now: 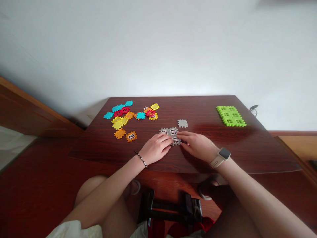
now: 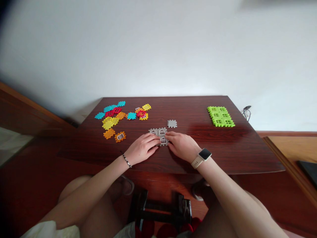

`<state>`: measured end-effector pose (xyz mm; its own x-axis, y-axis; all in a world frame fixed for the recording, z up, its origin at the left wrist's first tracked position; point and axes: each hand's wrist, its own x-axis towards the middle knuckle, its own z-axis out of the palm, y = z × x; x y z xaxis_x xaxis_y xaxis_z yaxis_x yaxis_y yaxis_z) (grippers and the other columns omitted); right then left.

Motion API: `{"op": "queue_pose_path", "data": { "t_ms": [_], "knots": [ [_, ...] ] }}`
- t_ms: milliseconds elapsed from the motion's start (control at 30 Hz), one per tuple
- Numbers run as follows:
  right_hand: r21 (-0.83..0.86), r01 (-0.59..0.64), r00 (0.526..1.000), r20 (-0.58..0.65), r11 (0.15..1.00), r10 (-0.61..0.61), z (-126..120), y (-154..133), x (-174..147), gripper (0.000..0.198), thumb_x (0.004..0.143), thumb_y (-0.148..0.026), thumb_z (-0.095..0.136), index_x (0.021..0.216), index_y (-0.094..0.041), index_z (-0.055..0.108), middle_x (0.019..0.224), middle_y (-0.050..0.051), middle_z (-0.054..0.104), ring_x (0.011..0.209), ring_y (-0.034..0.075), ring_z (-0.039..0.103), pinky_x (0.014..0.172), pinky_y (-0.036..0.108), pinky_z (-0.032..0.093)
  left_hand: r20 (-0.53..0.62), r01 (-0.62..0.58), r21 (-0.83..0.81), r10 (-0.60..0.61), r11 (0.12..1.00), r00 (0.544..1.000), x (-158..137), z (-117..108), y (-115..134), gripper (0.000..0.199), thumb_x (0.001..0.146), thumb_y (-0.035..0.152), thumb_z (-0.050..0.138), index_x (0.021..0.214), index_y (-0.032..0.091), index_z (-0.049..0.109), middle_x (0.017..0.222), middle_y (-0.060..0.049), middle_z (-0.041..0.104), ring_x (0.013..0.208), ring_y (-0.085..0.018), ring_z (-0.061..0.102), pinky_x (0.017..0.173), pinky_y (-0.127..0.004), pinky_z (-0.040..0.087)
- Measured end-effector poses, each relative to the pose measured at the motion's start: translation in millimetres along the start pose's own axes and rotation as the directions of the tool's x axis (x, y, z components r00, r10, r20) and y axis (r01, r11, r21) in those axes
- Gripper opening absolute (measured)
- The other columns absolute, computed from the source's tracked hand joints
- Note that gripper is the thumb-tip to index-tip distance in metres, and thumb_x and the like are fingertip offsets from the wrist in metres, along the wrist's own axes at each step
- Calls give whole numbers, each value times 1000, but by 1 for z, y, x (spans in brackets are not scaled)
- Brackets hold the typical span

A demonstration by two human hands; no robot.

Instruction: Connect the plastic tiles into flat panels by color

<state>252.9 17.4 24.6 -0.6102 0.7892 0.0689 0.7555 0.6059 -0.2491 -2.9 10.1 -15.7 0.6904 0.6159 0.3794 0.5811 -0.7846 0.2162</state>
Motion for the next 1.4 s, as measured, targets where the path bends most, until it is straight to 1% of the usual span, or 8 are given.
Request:
{"op": "queue_pose_path", "data": {
  "t_ms": [100, 300, 500, 833, 1033, 1200, 1333, 1400],
  "knots": [
    [24, -15, 1000, -11, 1000, 15, 0, 1, -2, 44, 102, -26, 63, 146, -24, 70, 151, 7, 69, 124, 31, 76, 105, 44, 63, -8, 11, 18, -11, 1000, 1000, 0, 3, 0, 25, 109, 25, 58, 129, 19, 70, 128, -11, 73, 125, -27, 66, 111, -49, 58],
    [78, 81, 995, -63, 994, -76, 0, 12, -5, 43, 102, -25, 64, 144, -28, 72, 150, 6, 70, 127, 27, 75, 106, 40, 63, -8, -10, 30, 10, 999, 1000, -2, 4, 0, 27, 110, 24, 54, 132, 20, 69, 142, -11, 70, 129, -27, 65, 112, -49, 57],
    [76, 120, 992, -51, 990, -116, -3, 18, -7, 33, 106, -24, 56, 130, -24, 80, 143, 6, 75, 125, 28, 76, 107, 44, 63, 15, -32, 27, 32, 999, 999, 0, 3, 0, 34, 111, 22, 53, 142, 21, 65, 142, -10, 70, 131, -26, 64, 115, -47, 55],
    [85, 178, 979, -113, 980, -168, 1, 15, -10, 29, 108, -31, 58, 120, -26, 83, 131, 6, 80, 116, 25, 78, 101, 39, 64, 28, -48, -37, 49, 998, 998, 1, -3, -1, 27, 109, 18, 55, 130, 20, 71, 143, -8, 70, 131, -25, 62, 117, -46, 55],
    [53, 140, 985, -112, 989, -134, 3, 12, -10, 30, 108, -30, 55, 117, -26, 84, 130, 7, 81, 115, 27, 79, 99, 42, 65, 23, -35, -14, 36, 999, 999, 2, -3, 3, 26, 109, 17, 54, 125, 20, 73, 141, -8, 71, 126, -26, 63, 114, -47, 57],
    [85, 120, 979, -173, 989, -104, 10, 11, -8, 29, 110, -32, 53, 109, -26, 82, 124, 7, 82, 109, 24, 78, 94, 36, 64, 1, -9, -18, 9, 1000, 1000, -1, 2, 4, 27, 109, 17, 54, 127, 22, 73, 142, -9, 70, 129, -27, 63, 113, -49, 57],
    [152, 30, 962, -274, 988, 13, 14, 13, -3, 29, 109, -31, 52, 124, -25, 76, 121, 9, 81, 109, 26, 76, 96, 39, 63, -22, -6, -62, 5, 998, 1000, -3, 5, 3, 23, 109, 21, 56, 125, 22, 73, 140, -8, 70, 128, -26, 64, 116, -48, 56],
    [183, -24, 940, -329, 983, 84, 15, 18, 1, 34, 107, -29, 52, 135, -25, 71, 129, 10, 78, 119, 28, 74, 103, 44, 61, -44, 4, -112, -9, 994, 999, -3, 5, 3, 20, 108, 24, 61, 124, 23, 73, 140, -9, 69, 129, -25, 64, 116, -48, 57]
  ]
}}
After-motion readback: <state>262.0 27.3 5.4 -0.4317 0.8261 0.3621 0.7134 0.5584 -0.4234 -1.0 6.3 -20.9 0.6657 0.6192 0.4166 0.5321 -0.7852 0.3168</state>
